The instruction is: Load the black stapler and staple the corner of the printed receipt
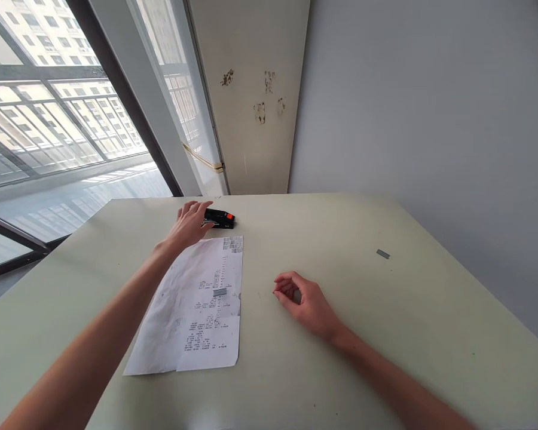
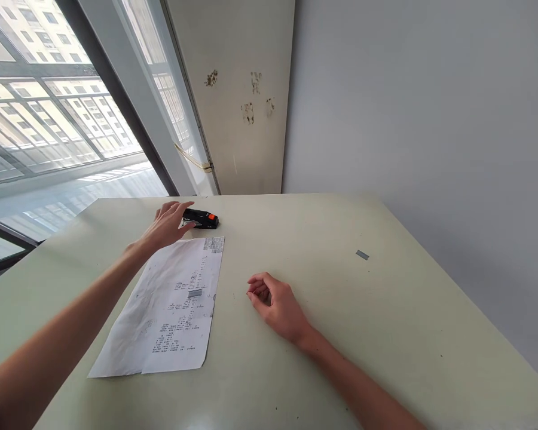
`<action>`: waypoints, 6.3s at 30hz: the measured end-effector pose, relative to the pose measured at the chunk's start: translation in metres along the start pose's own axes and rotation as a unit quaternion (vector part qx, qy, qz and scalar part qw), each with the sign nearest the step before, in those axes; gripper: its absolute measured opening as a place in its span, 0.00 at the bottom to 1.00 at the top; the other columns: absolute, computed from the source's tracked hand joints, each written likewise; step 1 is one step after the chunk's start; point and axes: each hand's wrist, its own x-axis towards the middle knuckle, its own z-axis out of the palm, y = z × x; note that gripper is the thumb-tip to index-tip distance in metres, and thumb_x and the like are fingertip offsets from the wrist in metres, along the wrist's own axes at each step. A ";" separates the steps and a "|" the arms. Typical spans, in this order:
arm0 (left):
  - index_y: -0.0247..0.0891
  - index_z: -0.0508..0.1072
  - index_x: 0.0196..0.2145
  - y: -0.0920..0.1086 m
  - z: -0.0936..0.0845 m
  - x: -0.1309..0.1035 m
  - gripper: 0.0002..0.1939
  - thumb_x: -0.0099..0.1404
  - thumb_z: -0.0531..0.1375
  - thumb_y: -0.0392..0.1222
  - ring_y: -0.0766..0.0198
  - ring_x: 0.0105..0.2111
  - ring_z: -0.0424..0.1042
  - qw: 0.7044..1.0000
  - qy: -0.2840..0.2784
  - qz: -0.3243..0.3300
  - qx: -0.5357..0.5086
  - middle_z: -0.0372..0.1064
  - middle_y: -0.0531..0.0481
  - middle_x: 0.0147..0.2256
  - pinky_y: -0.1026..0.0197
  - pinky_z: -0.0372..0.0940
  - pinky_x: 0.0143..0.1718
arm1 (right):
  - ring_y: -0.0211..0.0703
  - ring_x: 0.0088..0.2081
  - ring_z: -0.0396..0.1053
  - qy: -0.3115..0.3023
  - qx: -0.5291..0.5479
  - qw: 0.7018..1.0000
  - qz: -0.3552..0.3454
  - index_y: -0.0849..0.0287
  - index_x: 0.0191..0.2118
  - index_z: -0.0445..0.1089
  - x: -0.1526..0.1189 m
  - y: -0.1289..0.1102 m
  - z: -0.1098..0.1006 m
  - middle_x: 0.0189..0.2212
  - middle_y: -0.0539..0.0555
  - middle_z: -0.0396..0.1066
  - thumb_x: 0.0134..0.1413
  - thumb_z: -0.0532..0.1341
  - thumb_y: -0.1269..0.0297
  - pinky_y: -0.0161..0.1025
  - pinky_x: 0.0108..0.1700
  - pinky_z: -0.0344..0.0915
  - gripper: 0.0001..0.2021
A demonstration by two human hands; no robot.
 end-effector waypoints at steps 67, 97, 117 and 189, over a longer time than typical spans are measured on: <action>0.44 0.76 0.45 0.116 0.019 -0.118 0.09 0.75 0.57 0.47 0.53 0.48 0.72 0.961 -0.018 0.150 -0.232 0.76 0.45 0.47 0.49 0.68 0.52 | 0.52 0.42 0.71 0.025 -0.158 0.987 -0.006 0.47 0.48 0.75 0.015 0.013 -0.053 0.42 0.53 0.78 0.62 0.64 0.43 0.46 0.41 0.70 0.17; 0.47 0.80 0.43 0.050 -0.010 -0.123 0.20 0.72 0.58 0.63 0.55 0.44 0.76 0.943 -0.189 0.003 -0.275 0.78 0.51 0.44 0.56 0.70 0.44 | 0.49 0.41 0.71 0.048 -0.167 0.985 0.009 0.49 0.50 0.75 0.012 0.015 -0.053 0.44 0.54 0.78 0.61 0.64 0.42 0.44 0.42 0.70 0.20; 0.49 0.79 0.52 0.069 -0.007 -0.122 0.17 0.76 0.54 0.54 0.62 0.32 0.73 0.951 -0.128 0.031 -0.278 0.78 0.51 0.45 0.58 0.68 0.37 | 0.48 0.40 0.70 0.052 -0.178 0.982 0.013 0.49 0.50 0.75 0.012 0.014 -0.052 0.41 0.53 0.77 0.62 0.64 0.43 0.41 0.38 0.68 0.19; 0.44 0.80 0.44 0.117 0.029 -0.129 0.25 0.61 0.69 0.65 0.56 0.41 0.73 0.903 -0.133 0.178 -0.369 0.78 0.47 0.40 0.57 0.67 0.39 | 0.48 0.44 0.76 -0.074 -0.120 0.987 -0.075 0.48 0.47 0.76 0.002 0.006 -0.041 0.46 0.52 0.81 0.58 0.70 0.52 0.45 0.48 0.71 0.13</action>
